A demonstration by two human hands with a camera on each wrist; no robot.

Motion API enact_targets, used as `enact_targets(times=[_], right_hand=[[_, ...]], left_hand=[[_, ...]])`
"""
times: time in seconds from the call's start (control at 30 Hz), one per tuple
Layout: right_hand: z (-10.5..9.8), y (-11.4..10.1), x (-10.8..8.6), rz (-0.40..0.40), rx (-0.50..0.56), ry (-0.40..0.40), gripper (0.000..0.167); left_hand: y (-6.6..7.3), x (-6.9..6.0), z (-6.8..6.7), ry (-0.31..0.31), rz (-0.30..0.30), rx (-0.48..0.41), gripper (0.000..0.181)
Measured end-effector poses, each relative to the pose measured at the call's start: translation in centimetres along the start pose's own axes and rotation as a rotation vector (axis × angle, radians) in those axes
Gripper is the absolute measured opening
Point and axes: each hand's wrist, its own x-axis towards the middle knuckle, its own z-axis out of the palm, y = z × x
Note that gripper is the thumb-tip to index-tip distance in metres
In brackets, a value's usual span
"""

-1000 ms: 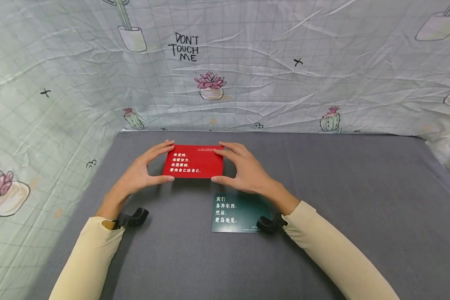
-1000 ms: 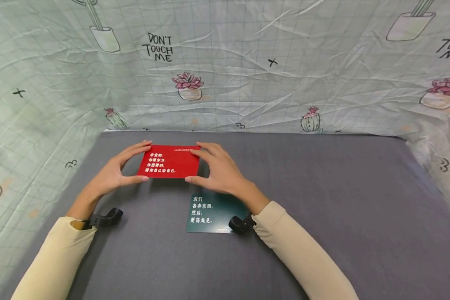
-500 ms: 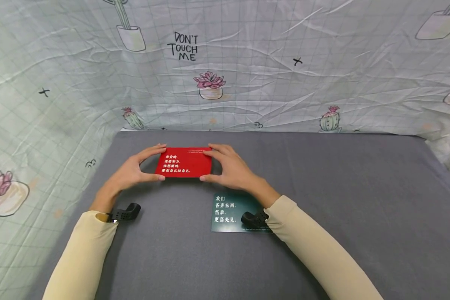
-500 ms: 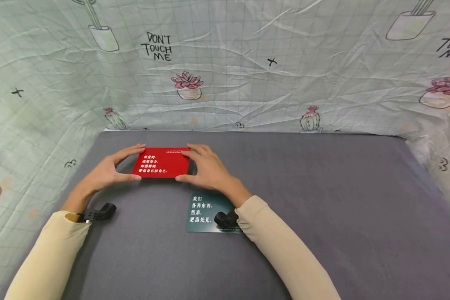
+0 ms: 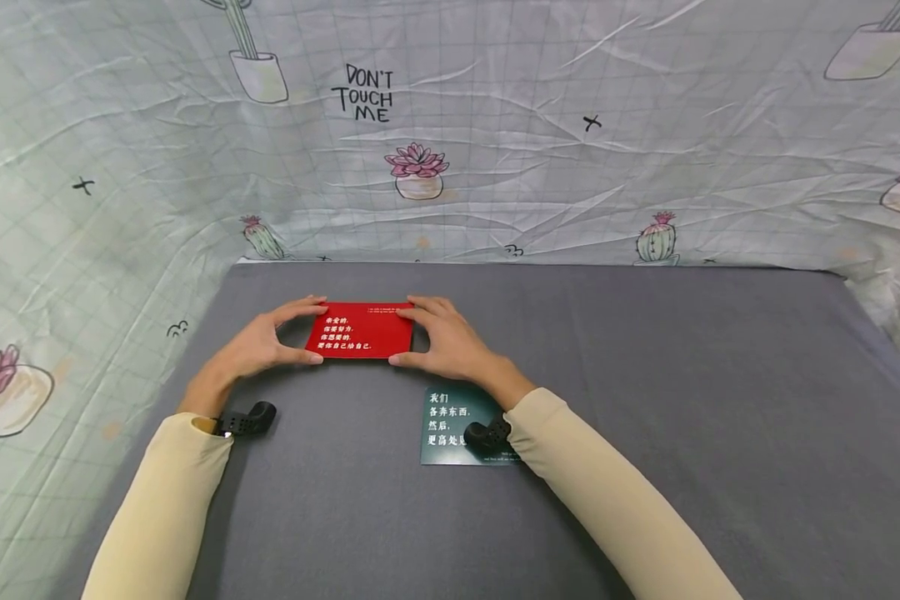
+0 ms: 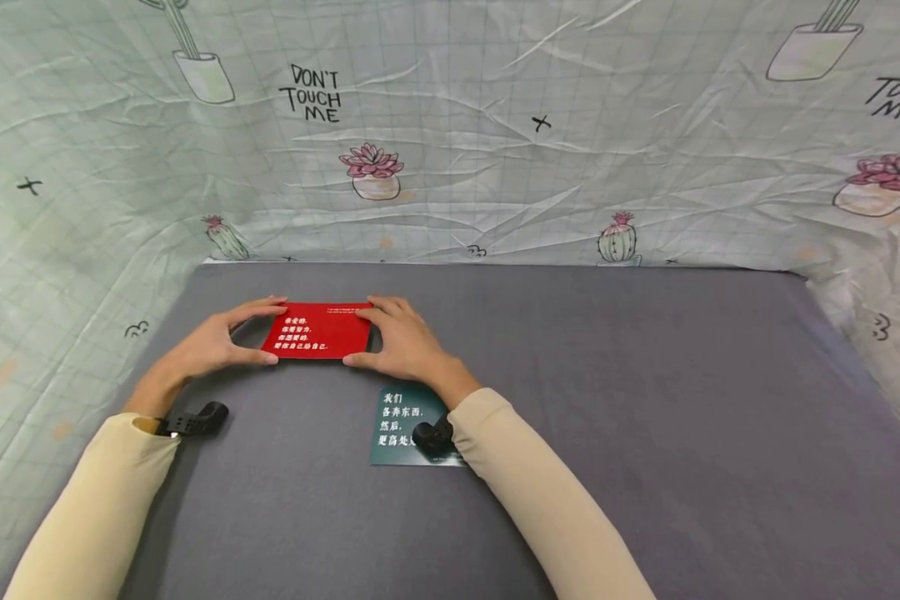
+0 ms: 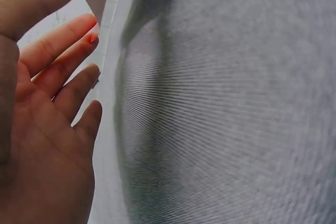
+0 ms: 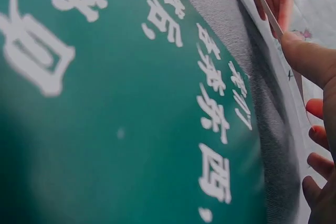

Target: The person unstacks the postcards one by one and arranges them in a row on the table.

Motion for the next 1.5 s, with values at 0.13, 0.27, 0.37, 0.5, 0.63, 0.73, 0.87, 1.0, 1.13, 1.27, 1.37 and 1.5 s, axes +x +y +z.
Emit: enact_targets(times=[0.13,0.27,0.37,0.5,0.63,0.73,0.87,1.0,1.13,1.27,1.37,1.5], right_hand=[[0.3,0.1,0.2,0.0,0.003,-0.01,0.073],[0.4,0.2,0.3,0.001,0.009,-0.015,0.072],[0.5,0.3,0.4,-0.004,0.015,-0.013,0.072],[0.7,0.3,0.4,0.001,0.012,-0.025,0.073],[0.9,0.3,0.3,0.021,-0.008,-0.047,0.075],[1.0,0.2,0.3,0.028,-0.022,-0.049,0.075],[1.1,0.2,0.3,0.03,-0.035,-0.049,0.075],[1.2,0.3,0.5,0.03,-0.047,-0.05,0.075],[1.3,0.3,0.5,0.032,-0.049,-0.048,0.076],[1.3,0.3,0.5,0.032,-0.048,-0.049,0.076],[1.3,0.3,0.5,0.03,-0.051,-0.058,0.076],[1.2,0.2,0.5,0.028,-0.05,-0.068,0.076]], left_hand=[[-0.6,0.1,0.1,-0.006,0.012,0.002,0.072],[-1.0,0.0,0.4,-0.009,0.026,-0.004,0.073],[-1.1,0.0,0.5,-0.001,0.03,0.0,0.074],[-1.2,0.1,0.7,0.013,0.024,-0.005,0.074],[-1.5,0.1,0.8,0.012,0.005,-0.03,0.073],[-1.7,0.1,0.8,-0.001,-0.001,-0.038,0.073],[-1.9,0.1,0.9,-0.012,-0.011,-0.035,0.073],[-1.9,0.2,0.8,-0.035,-0.015,-0.028,0.075],[-1.6,0.2,0.7,-0.055,-0.013,-0.03,0.077],[-1.5,0.2,0.7,-0.065,-0.011,-0.039,0.078],[-1.5,0.2,0.8,-0.068,-0.011,-0.033,0.077],[-1.7,0.3,0.8,-0.072,-0.01,-0.017,0.076]])
